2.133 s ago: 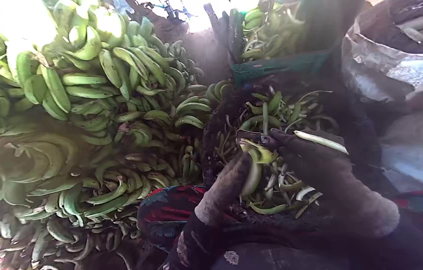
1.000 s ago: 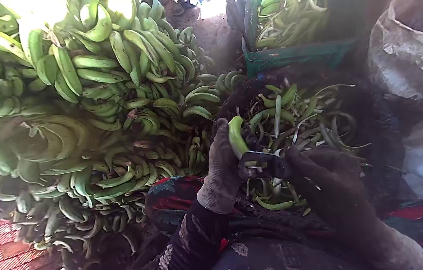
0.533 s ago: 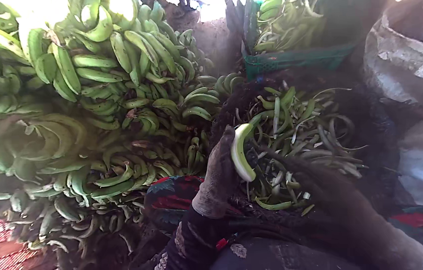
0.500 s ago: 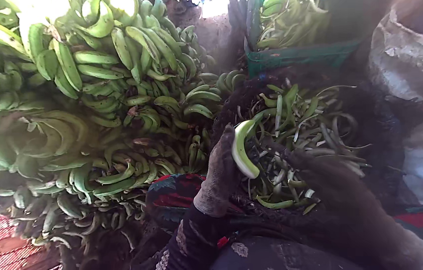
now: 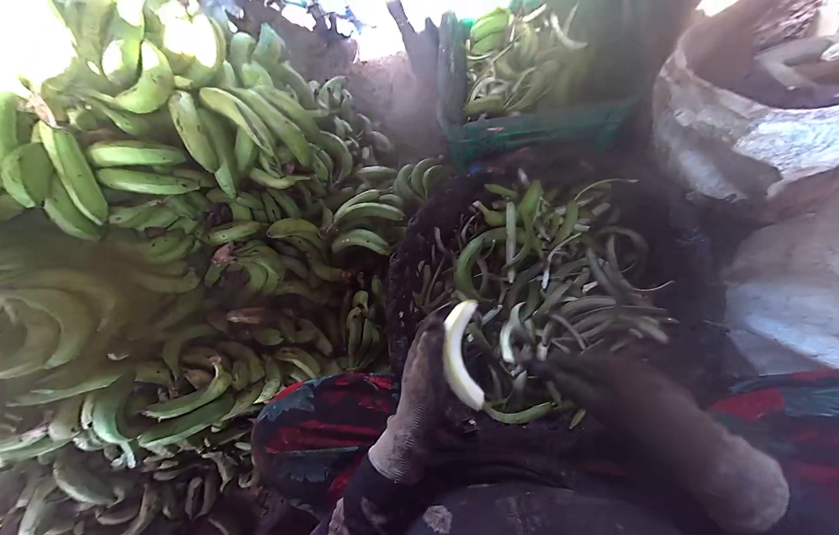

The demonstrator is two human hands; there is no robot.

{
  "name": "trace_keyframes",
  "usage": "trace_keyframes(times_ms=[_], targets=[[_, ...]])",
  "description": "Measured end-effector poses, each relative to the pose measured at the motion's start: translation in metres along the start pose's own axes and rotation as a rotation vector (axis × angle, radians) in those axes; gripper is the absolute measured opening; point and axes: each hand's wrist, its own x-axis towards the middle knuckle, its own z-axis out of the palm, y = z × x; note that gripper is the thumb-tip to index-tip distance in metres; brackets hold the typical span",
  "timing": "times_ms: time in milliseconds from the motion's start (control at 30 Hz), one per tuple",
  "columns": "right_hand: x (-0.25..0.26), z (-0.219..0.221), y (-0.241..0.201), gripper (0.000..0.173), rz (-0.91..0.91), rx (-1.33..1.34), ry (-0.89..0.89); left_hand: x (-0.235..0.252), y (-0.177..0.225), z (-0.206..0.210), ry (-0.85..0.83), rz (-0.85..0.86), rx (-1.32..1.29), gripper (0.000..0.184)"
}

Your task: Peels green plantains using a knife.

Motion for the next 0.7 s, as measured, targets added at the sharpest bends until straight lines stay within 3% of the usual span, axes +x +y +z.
trace_keyframes(times_ms=[100, 200, 300, 367, 433, 467, 567, 633, 700], targets=[[-0.003, 0.007, -0.012, 0.045, 0.074, -0.143, -0.182, 0.024, 0.002, 0.022, -0.033, -0.039, 0.073, 0.044], [0.002, 0.009, -0.018, 0.046, 0.096, -0.224, -0.142, 0.054, 0.062, 0.08, -0.231, 0.074, -0.12, 0.046], [0.004, 0.002, -0.013, 0.044, 0.075, -0.207, -0.134, 0.096, 0.128, 0.143, -0.484, 0.295, -0.381, 0.055], [0.002, -0.004, -0.015, 0.043, 0.125, -0.202, -0.129, 0.129, 0.143, 0.17, -0.467, 0.477, -0.299, 0.056], [-0.002, -0.005, -0.02, 0.04, 0.178, -0.208, -0.106, 0.163, 0.121, 0.171, -0.31, 0.537, 0.088, 0.056], [-0.004, -0.005, -0.023, 0.037, 0.184, -0.204, -0.111, 0.178, 0.101, 0.16, -0.242, 0.477, 0.351, 0.059], [-0.008, -0.004, -0.019, 0.038, 0.118, -0.181, -0.147, 0.204, 0.025, 0.113, -0.147, 0.099, 0.99, 0.067], [-0.008, 0.0, -0.016, 0.04, 0.094, -0.189, -0.194, 0.194, -0.014, 0.083, -0.092, -0.179, 1.182, 0.069], [-0.006, 0.001, -0.018, 0.04, 0.089, -0.224, -0.25, 0.178, -0.048, 0.058, -0.006, -0.272, 1.205, 0.067]])
